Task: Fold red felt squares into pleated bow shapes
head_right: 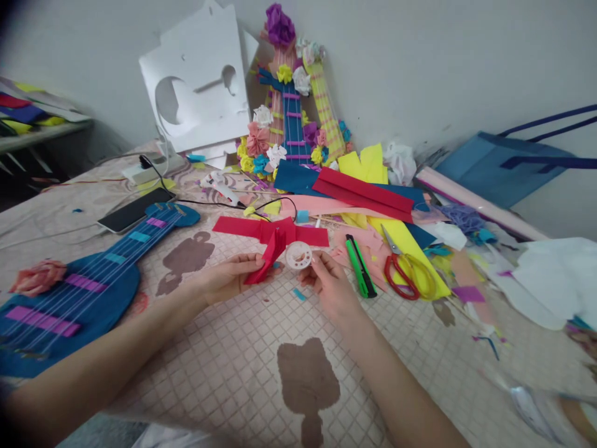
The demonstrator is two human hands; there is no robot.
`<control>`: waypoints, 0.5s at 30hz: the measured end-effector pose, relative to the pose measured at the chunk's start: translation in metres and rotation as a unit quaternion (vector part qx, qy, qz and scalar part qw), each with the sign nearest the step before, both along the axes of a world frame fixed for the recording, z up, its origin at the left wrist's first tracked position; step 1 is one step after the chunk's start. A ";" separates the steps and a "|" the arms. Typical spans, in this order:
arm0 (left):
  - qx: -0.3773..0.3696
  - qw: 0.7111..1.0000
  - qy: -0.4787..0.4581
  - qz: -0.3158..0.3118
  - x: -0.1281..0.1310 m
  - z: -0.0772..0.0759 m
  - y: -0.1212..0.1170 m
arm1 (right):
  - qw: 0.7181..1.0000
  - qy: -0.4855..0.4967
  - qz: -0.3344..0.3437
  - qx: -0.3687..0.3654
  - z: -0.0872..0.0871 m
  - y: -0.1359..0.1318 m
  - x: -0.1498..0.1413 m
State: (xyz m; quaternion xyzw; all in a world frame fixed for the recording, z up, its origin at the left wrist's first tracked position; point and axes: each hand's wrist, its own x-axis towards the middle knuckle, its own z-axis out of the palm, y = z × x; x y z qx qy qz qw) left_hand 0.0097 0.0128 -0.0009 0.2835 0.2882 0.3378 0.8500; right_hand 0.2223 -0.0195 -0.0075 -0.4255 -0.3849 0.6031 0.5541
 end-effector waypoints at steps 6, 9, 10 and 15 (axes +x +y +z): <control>0.037 0.996 0.072 0.027 -0.008 0.006 0.007 | 1.000 0.006 -0.022 -0.011 0.003 0.000 0.000; 0.062 0.996 0.065 0.012 -0.010 0.008 0.007 | 0.999 -0.043 0.019 -0.005 0.001 -0.002 -0.002; 0.065 0.996 0.056 0.000 -0.010 0.008 0.006 | 0.997 -0.074 0.037 -0.003 0.000 -0.003 -0.003; 0.068 0.996 0.027 -0.047 -0.008 0.006 0.003 | 0.966 -0.237 0.081 0.057 0.000 -0.005 -0.002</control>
